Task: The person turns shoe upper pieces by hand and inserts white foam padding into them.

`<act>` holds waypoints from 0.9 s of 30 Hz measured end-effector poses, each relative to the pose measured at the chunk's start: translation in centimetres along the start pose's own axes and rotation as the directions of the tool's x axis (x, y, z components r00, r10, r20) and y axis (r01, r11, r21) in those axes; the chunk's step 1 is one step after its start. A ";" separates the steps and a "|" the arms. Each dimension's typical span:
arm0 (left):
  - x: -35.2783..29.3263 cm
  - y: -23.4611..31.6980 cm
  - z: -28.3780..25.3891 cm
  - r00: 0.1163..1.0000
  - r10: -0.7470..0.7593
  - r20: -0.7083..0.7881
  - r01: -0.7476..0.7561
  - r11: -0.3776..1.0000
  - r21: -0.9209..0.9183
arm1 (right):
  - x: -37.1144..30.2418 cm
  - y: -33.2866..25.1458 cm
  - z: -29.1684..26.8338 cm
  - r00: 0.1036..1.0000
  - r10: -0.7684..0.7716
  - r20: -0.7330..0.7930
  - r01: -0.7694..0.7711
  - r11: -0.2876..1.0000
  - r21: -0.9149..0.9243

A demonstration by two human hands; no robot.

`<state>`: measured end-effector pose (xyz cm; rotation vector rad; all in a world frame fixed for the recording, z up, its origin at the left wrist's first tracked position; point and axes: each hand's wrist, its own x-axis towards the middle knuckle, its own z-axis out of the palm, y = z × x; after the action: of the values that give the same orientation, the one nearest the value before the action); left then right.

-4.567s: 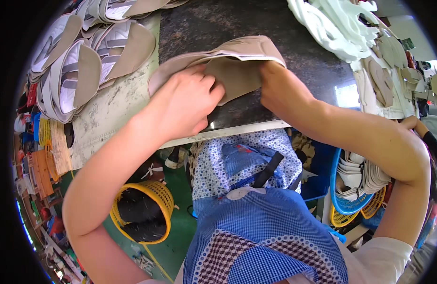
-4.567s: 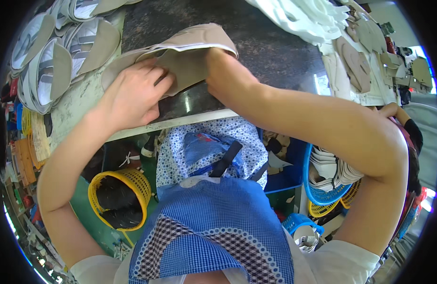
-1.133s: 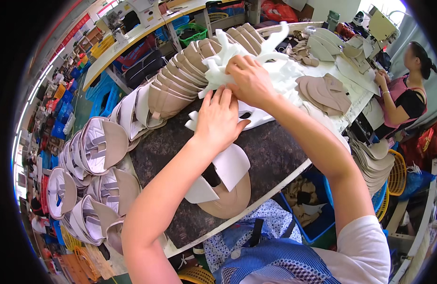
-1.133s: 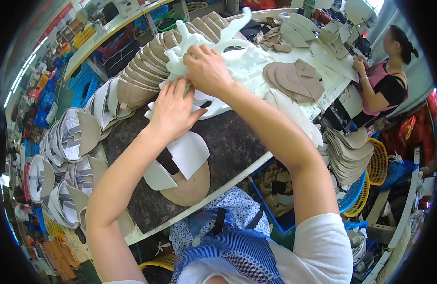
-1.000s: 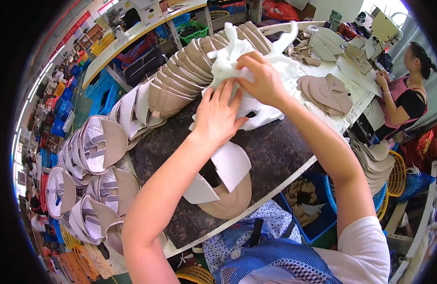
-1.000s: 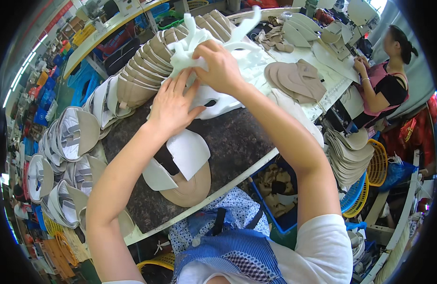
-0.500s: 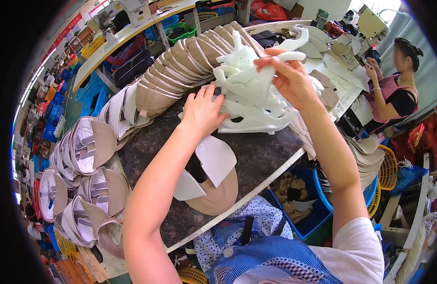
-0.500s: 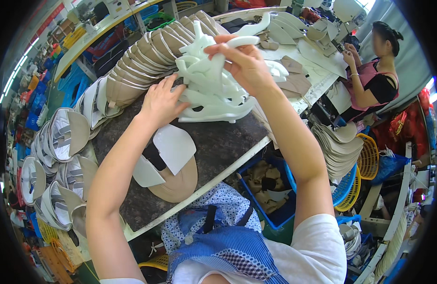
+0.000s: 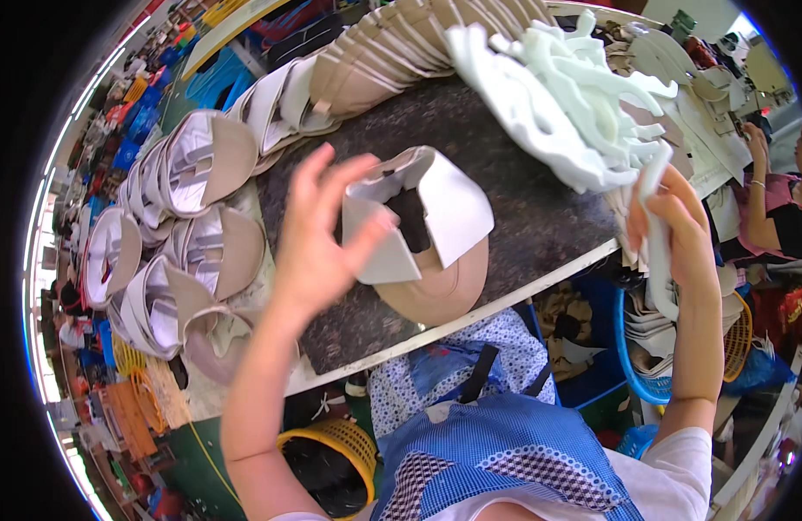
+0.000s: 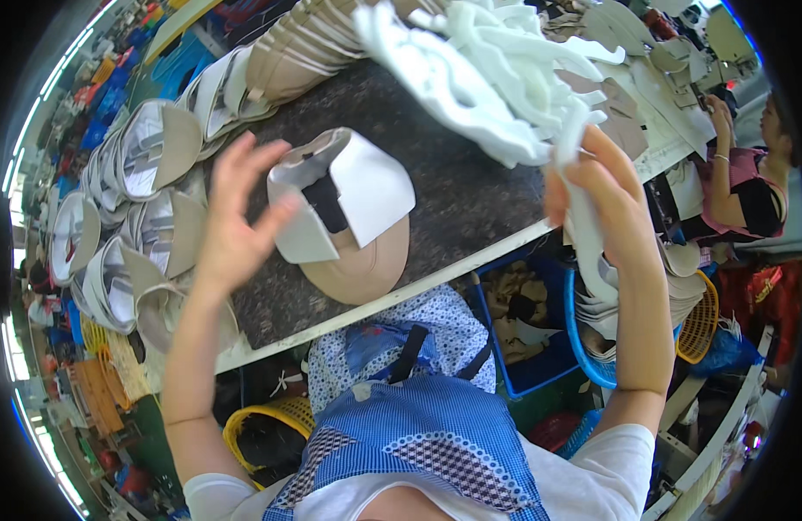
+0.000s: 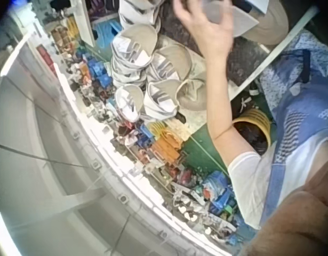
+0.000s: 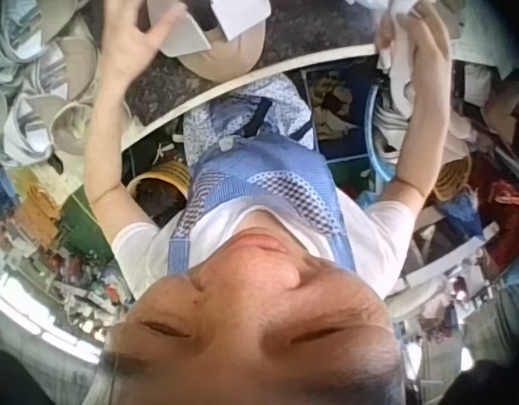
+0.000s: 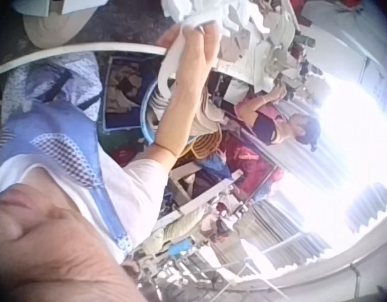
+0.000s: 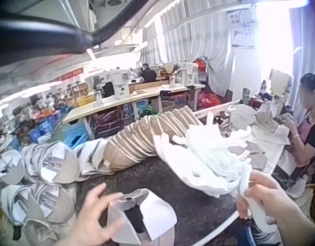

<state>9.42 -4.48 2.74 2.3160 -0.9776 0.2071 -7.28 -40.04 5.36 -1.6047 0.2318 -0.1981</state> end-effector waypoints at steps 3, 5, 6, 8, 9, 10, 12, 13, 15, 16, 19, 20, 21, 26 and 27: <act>-3.4 1.1 4.3 0.991 -0.130 0.011 0.130 0.991 0.009 | 3.3 -0.7 5.0 0.977 -0.079 0.199 0.093 0.994 -0.058; -3.9 0.6 6.2 0.983 -0.090 -0.161 0.098 0.994 0.041 | 5.6 -1.8 7.9 0.920 -0.117 0.373 0.202 0.959 -0.197; -4.1 0.9 6.8 0.968 -0.120 -0.220 0.127 0.992 0.016 | 6.8 -2.2 9.4 0.898 -0.144 0.415 0.274 0.923 -0.271; -4.6 1.2 7.5 0.952 -0.125 -0.280 0.138 0.990 0.027 | 7.9 -2.6 13.3 0.871 -0.168 0.462 0.261 0.954 -0.145; -4.9 1.1 7.8 0.932 -0.128 -0.339 0.151 0.988 0.042 | 8.2 -2.1 15.4 0.853 -0.125 0.507 0.212 0.970 -0.116; -4.8 1.7 7.8 0.932 -0.128 -0.340 0.149 0.988 0.037 | 8.5 -1.4 16.9 0.804 -0.118 0.583 0.234 0.964 -0.127; -4.9 2.6 7.0 0.875 -0.405 -0.266 0.344 0.906 -0.248 | 9.8 0.5 18.5 0.741 -0.021 0.671 0.319 0.891 -0.324; -5.6 1.1 6.7 0.892 -0.277 -0.356 0.194 0.948 -0.252 | 10.6 2.0 18.3 0.781 -0.010 0.624 0.232 0.933 -0.275; -6.7 -0.2 5.5 0.880 -0.436 -0.188 0.218 0.721 -0.657 | 10.8 3.2 17.2 0.841 0.052 0.538 0.055 0.982 -0.181; -6.8 -0.2 5.0 0.883 -0.456 -0.112 0.206 0.591 -0.780 | 10.6 3.3 17.0 0.836 0.060 0.545 0.050 0.981 -0.185; -6.3 -1.0 3.1 0.868 -0.496 0.021 0.317 0.522 -0.792 | 10.0 2.5 17.2 0.758 0.037 0.652 0.148 0.963 -0.226; -6.3 -1.6 2.5 0.858 -0.502 0.107 0.383 0.487 -0.785 | 9.8 2.2 17.5 0.754 0.037 0.656 0.144 0.965 -0.221; -6.0 -2.0 2.4 0.868 -0.466 0.172 0.368 0.370 -0.853 | 9.5 1.8 17.6 0.700 0.080 0.710 0.198 0.933 -0.300; -5.8 -2.1 1.3 0.864 -0.368 0.342 0.446 0.247 -0.860 | 9.4 1.5 18.9 0.667 0.085 0.740 0.322 0.863 -0.389; -5.8 -2.1 1.1 0.864 -0.354 0.357 0.455 0.250 -0.854 | 9.4 1.5 19.0 0.667 0.085 0.740 0.319 0.865 -0.388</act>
<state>6.60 -0.53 -1.22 1.3631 -0.2745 -0.5760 6.87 -24.34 2.87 -2.0785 -0.5183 0.4706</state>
